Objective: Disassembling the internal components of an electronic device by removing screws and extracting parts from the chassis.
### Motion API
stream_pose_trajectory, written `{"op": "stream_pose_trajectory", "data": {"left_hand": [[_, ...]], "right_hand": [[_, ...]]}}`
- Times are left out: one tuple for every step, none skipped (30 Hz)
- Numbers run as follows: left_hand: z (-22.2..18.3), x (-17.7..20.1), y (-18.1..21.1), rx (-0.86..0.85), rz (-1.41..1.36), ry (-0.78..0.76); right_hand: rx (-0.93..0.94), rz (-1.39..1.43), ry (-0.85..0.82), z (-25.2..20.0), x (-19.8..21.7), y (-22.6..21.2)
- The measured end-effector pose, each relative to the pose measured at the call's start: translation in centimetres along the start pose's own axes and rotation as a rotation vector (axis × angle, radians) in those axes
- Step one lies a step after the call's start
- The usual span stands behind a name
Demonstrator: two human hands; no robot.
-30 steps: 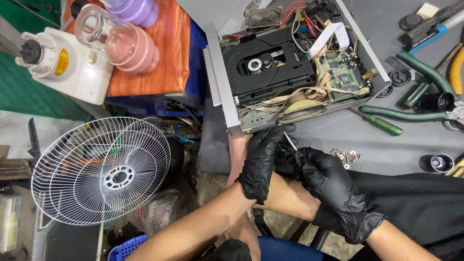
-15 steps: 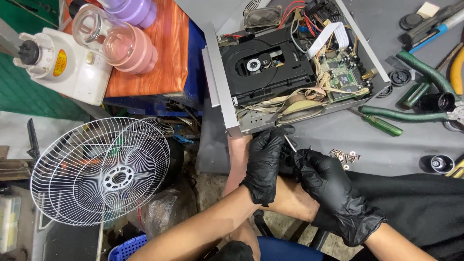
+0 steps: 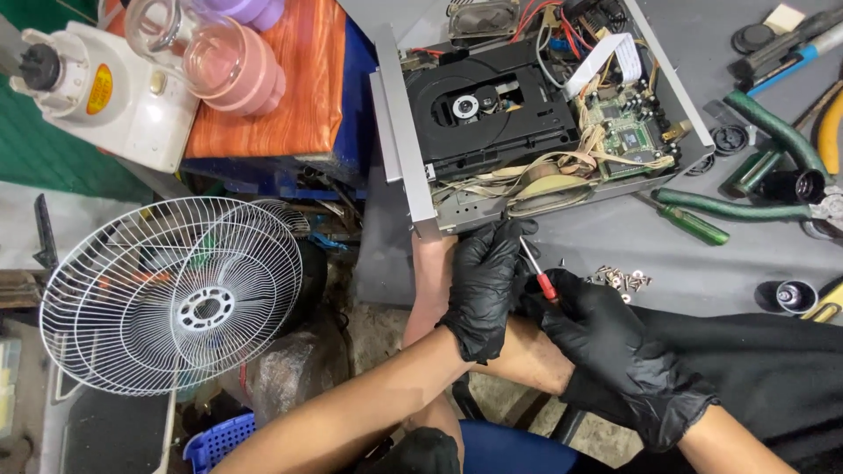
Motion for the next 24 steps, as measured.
{"op": "stream_pose_trajectory", "data": {"left_hand": [[0.2,0.2,-0.3,0.002,-0.003,0.002],[0.4,0.3,-0.3,-0.017,0.022,-0.013],[0.6,0.5,-0.4,-0.038,0.047,-0.025],[0.5,0.4,0.4,-0.039,0.043,-0.02],[0.3,0.0,1.5,-0.076,0.115,-0.053],[0.2,-0.3,2.5,-0.112,0.188,-0.087],[0.0,-0.3,2.4,-0.11,0.184,-0.087],[-0.2,-0.4,2.2,-0.088,0.137,-0.076],[-0.2,-0.5,2.1,-0.072,0.09,-0.068],[0.1,-0.5,1.6,-0.075,0.085,-0.071],[0.3,-0.3,1.1,-0.081,0.077,-0.076],[0.5,-0.1,0.6,-0.087,0.07,-0.081],[0.6,0.1,0.4,-0.086,0.069,-0.077],[0.6,0.3,0.2,-0.082,0.072,-0.083],[0.9,0.3,0.1,-0.082,0.075,-0.094],[1.0,0.3,0.0,-0.085,0.076,-0.095],[1.0,0.3,-0.3,-0.084,0.074,-0.107],[1.0,0.2,-0.6,-0.082,0.072,-0.12],[1.4,0.3,-0.8,-0.083,0.072,-0.122],[1.7,0.3,-1.1,-0.061,0.06,-0.132],[2.1,0.3,-1.4,-0.039,0.048,-0.142],[2.0,0.5,-1.1,-0.04,0.049,-0.143],[1.9,0.6,-0.9,-0.027,0.045,-0.149],[1.7,0.7,-0.6,-0.013,0.041,-0.156]], "right_hand": [[-0.001,-0.004,-0.001,-0.6,0.3,-0.6],[0.057,-0.082,0.006,-1.3,0.6,-1.7],[0.119,-0.161,0.01,-1.9,0.7,-2.9],[0.121,-0.165,0.005,-1.6,0.7,-2.5],[0.178,-0.187,0.009,-1.5,0.6,-2.5],[0.236,-0.207,0.012,-1.5,0.5,-2.5],[0.234,-0.211,0.012,-1.1,0.1,-1.3],[0.236,-0.254,0.018,-0.7,-0.3,-0.1],[0.243,-0.297,0.029,-0.1,-0.5,0.9],[0.245,-0.302,0.034,0.1,-0.5,1.5],[0.287,-0.322,0.04,0.2,-0.7,1.8],[0.33,-0.341,0.046,0.2,-0.9,2.1],[0.33,-0.342,0.041,-0.8,-0.5,0.0],[0.153,-0.236,0.003,-1.1,0.2,-0.8],[-0.021,-0.127,-0.029,-1.4,0.8,-1.7],[-0.019,-0.126,-0.028,-1.4,0.8,-1.7],[-0.026,-0.123,-0.026,-1.4,0.8,-1.7],[-0.033,-0.12,-0.025,-1.5,0.8,-1.6],[-0.033,-0.12,-0.023,-0.1,0.2,1.5],[0.135,-0.198,0.02,0.8,-0.3,3.4],[0.304,-0.276,0.061,1.6,-1.0,5.2],[0.305,-0.275,0.062,0.2,-0.4,2.1],[0.168,-0.11,0.006,-0.7,0.3,-0.2],[0.031,0.053,-0.051,-1.8,0.8,-2.3]]}}
Point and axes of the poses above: each hand's wrist, its own z-axis towards the middle knuckle, its own x-axis out of the back of the hand, y = z × x, the point moved 8 cm from there along z, towards the middle knuckle, and after that the axes turned 14 degrees about -x, right-handed, at the moved point
